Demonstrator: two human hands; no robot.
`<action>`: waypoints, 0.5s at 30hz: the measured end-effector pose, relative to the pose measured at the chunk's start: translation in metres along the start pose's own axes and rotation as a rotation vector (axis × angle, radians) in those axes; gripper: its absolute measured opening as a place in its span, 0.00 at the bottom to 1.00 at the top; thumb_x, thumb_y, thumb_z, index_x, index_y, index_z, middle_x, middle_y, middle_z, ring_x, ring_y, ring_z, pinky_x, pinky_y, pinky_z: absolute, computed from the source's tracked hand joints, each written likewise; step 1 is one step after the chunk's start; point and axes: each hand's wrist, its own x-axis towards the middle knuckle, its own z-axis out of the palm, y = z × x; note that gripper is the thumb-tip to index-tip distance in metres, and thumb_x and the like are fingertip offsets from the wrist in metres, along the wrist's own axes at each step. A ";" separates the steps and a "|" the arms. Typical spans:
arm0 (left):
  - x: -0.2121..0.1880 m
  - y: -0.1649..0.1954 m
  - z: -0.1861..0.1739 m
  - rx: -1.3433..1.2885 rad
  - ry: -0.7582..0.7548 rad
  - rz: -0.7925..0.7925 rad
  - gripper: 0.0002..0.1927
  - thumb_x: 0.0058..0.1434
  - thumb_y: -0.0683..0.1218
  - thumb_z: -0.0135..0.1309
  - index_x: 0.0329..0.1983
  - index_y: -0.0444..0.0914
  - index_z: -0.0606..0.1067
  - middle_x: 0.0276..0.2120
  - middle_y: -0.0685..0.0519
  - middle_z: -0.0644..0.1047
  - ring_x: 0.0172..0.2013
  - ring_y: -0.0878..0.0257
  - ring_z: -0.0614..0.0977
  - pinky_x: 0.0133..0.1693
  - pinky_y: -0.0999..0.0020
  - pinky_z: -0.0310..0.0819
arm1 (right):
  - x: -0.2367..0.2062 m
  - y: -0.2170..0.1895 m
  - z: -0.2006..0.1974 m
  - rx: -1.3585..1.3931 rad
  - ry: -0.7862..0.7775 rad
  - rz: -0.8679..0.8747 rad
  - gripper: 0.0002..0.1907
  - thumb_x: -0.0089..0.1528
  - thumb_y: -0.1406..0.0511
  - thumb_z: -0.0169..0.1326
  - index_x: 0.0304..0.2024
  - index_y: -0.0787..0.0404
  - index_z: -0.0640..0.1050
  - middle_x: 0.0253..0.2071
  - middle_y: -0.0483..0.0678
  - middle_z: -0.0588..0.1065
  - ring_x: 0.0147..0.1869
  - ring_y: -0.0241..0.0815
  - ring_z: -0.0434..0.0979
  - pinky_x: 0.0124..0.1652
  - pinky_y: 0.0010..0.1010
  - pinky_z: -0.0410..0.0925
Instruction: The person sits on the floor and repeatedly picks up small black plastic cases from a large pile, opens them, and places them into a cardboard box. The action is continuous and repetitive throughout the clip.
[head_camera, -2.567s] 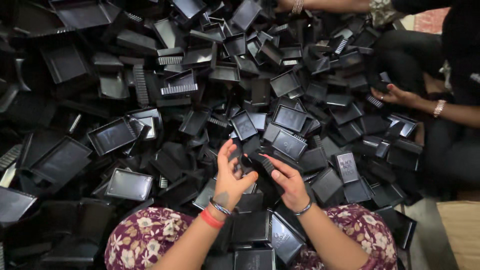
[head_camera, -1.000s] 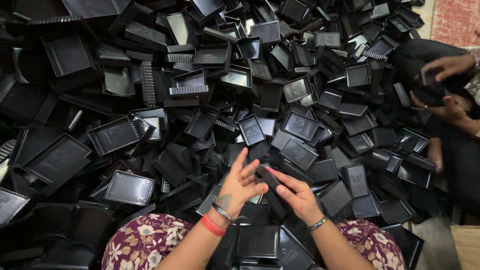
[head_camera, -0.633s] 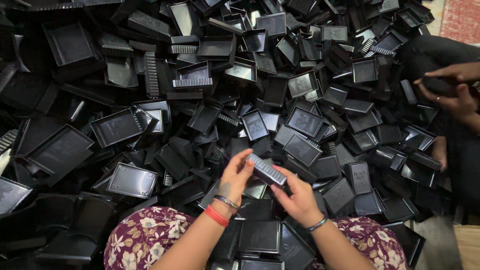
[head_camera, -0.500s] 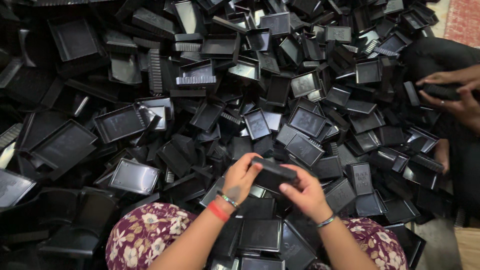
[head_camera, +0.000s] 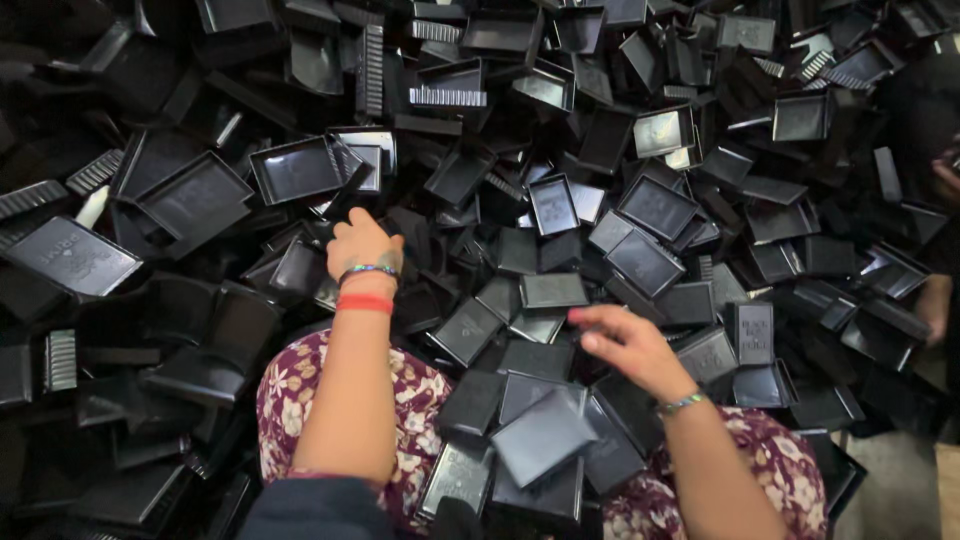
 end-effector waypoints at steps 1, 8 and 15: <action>0.004 0.002 0.013 0.000 0.022 -0.019 0.27 0.54 0.54 0.62 0.53 0.41 0.68 0.48 0.39 0.73 0.40 0.39 0.81 0.38 0.48 0.79 | 0.003 0.001 0.006 0.080 0.031 -0.002 0.20 0.62 0.62 0.59 0.55 0.63 0.81 0.49 0.46 0.79 0.49 0.36 0.75 0.49 0.26 0.69; -0.003 0.029 0.026 -0.065 0.235 0.044 0.14 0.67 0.42 0.49 0.56 0.41 0.68 0.48 0.38 0.69 0.33 0.41 0.83 0.32 0.50 0.80 | 0.007 0.001 0.025 0.293 0.152 -0.063 0.17 0.66 0.65 0.57 0.56 0.66 0.79 0.53 0.48 0.80 0.58 0.37 0.77 0.57 0.28 0.69; -0.124 0.096 -0.011 -0.768 0.277 0.907 0.23 0.53 0.39 0.55 0.54 0.41 0.73 0.53 0.46 0.74 0.53 0.44 0.80 0.58 0.55 0.76 | 0.008 -0.034 0.032 1.170 -0.079 -0.178 0.41 0.62 0.56 0.55 0.73 0.54 0.54 0.69 0.49 0.68 0.69 0.46 0.71 0.62 0.43 0.69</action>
